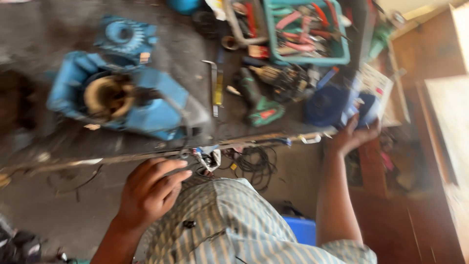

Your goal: The person disassembles a blue electric demolition hammer on a workshop bench. They tap the tool housing with a cloth-wrapped hand tool, unscrew fasteners with a screwdriver, pry open the casing, remove the armature and housing cover, and blow dust out of the opened tool with an air blower.

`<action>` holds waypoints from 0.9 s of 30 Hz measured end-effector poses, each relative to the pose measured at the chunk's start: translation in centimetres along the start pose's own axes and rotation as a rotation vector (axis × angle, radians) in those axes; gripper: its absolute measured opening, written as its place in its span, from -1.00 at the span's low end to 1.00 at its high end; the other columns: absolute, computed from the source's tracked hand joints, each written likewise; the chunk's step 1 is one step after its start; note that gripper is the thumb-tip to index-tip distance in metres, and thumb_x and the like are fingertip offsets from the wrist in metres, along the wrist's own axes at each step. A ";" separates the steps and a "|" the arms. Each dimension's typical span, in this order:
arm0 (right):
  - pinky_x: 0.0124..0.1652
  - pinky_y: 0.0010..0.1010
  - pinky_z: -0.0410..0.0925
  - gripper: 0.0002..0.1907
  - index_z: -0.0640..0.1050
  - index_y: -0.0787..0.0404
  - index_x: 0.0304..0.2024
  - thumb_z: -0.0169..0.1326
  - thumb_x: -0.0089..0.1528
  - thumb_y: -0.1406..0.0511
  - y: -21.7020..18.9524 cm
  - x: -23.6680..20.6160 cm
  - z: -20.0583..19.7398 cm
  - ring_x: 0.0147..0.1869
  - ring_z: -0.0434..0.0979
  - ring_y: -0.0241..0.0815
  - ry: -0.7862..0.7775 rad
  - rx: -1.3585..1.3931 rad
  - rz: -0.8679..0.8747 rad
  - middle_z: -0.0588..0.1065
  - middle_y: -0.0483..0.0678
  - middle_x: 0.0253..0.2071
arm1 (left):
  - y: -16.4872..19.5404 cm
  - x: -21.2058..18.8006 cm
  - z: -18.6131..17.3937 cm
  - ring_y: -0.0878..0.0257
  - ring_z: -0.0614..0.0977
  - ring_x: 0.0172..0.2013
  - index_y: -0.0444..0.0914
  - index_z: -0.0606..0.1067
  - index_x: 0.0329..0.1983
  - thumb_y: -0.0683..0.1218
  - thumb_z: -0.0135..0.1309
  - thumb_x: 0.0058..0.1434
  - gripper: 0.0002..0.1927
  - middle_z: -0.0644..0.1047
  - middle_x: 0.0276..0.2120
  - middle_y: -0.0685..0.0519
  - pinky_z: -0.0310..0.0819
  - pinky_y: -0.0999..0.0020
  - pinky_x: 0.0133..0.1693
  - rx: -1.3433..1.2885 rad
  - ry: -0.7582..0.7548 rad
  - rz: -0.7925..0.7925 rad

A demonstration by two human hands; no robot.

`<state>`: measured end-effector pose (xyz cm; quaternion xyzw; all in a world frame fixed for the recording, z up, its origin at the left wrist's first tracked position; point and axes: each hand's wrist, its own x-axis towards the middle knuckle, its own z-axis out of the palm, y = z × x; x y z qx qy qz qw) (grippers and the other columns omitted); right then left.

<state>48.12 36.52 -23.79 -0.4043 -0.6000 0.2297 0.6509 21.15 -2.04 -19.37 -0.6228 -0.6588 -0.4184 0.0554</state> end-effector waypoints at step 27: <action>0.42 -0.04 0.16 -0.18 0.18 0.16 0.45 0.08 0.35 -0.14 -15.7 -15.4 9.6 0.47 0.31 0.03 -0.759 0.556 -0.166 0.23 0.14 0.36 | -12.0 0.9 -5.1 0.10 0.30 0.45 -0.28 0.11 0.55 0.33 0.05 0.47 -0.15 0.21 0.47 -0.19 0.16 0.19 0.49 -0.485 0.452 -0.394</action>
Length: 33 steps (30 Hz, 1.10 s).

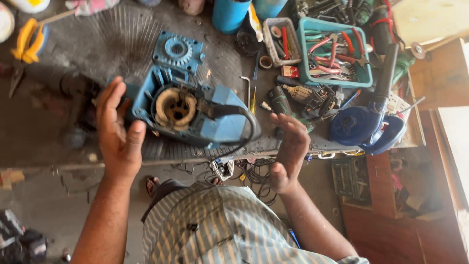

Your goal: The person disassembles a blue electric demolition hammer on a workshop bench. They tap the tool housing with a cloth-wrapped hand tool, unscrew fasteners with a screwdriver, pry open the casing, remove the armature and housing cover, and blow dust out of the opened tool with an air blower.

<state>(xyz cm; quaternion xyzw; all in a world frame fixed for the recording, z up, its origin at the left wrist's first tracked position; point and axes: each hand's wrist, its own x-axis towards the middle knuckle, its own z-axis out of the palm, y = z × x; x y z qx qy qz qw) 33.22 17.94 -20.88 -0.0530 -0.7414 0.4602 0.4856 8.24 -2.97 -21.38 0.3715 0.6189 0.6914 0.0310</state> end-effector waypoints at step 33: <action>0.08 -0.13 0.38 -0.37 0.39 0.19 -0.16 0.02 0.28 -0.24 -7.5 -3.9 12.6 0.05 0.61 0.02 0.423 -0.548 -0.155 0.57 0.15 -0.08 | -2.7 -1.5 -6.2 -0.15 -0.12 0.61 -0.15 -0.15 0.59 0.16 0.21 0.29 0.02 -0.09 0.56 -0.24 -0.13 -0.13 0.57 -0.339 -0.789 -0.016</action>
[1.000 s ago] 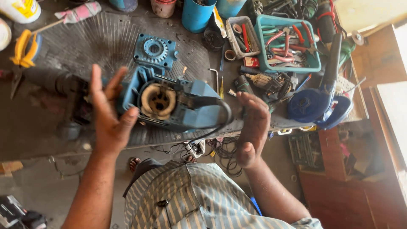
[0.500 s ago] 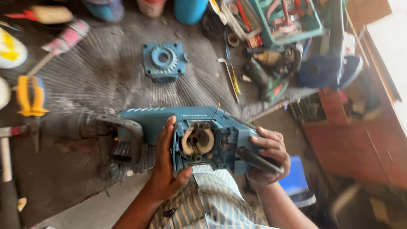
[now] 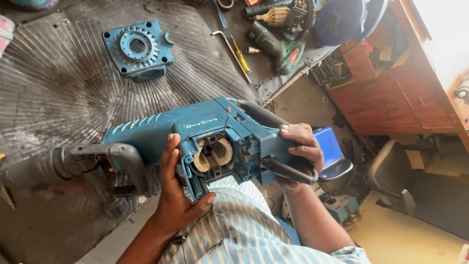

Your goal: The person disassembles a blue electric demolition hammer on a workshop bench. They tap the tool housing with a cloth-wrapped hand tool, unscrew fasteners with a screwdriver, pry open the casing, remove the armature and housing cover, and blow dust out of the opened tool with an air blower.

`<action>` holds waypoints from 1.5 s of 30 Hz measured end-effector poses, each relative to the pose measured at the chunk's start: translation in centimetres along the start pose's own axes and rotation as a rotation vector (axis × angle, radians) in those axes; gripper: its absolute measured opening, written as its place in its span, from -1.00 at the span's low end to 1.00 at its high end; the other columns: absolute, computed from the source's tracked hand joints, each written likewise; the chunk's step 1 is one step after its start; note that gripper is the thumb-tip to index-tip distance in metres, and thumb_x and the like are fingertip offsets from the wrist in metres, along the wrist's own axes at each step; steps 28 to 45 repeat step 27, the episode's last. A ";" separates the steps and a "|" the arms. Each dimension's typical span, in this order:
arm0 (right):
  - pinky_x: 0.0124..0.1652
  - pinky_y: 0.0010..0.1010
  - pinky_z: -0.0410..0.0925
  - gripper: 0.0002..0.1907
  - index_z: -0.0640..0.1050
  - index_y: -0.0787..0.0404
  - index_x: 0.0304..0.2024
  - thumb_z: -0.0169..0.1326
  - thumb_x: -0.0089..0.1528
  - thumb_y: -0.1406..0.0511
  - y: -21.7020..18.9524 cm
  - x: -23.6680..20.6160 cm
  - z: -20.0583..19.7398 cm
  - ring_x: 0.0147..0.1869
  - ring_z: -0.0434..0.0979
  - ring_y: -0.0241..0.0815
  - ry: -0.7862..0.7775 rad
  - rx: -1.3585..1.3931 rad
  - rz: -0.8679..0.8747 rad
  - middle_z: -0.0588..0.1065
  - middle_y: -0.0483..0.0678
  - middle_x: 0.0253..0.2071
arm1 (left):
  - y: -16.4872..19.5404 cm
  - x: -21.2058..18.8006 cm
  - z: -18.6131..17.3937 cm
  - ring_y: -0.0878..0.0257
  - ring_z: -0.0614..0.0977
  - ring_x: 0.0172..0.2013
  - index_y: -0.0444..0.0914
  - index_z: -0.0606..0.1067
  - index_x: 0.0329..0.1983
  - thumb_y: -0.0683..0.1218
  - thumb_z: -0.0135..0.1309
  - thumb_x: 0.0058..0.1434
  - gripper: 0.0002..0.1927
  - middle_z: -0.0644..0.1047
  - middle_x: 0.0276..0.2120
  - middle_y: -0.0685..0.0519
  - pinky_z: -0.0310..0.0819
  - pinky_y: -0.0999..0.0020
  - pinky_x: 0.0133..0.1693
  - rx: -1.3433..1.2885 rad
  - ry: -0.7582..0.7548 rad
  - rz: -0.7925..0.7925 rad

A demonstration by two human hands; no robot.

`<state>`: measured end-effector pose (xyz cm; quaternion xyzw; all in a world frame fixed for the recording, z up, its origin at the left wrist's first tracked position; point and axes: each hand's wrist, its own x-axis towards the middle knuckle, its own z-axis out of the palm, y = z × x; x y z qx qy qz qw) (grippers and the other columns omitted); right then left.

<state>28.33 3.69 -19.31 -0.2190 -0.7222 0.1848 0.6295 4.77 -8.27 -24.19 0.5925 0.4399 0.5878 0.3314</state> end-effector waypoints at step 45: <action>0.06 -0.13 0.47 -0.40 0.40 0.14 -0.15 0.03 0.27 -0.23 2.2 -2.3 -1.2 0.07 0.63 0.08 0.036 0.012 0.001 0.59 0.20 -0.04 | 3.2 1.6 -2.8 -0.22 0.10 0.52 -0.27 -0.16 0.58 0.29 0.22 0.20 0.15 0.02 0.53 -0.30 0.04 -0.05 0.46 0.375 -0.191 -0.050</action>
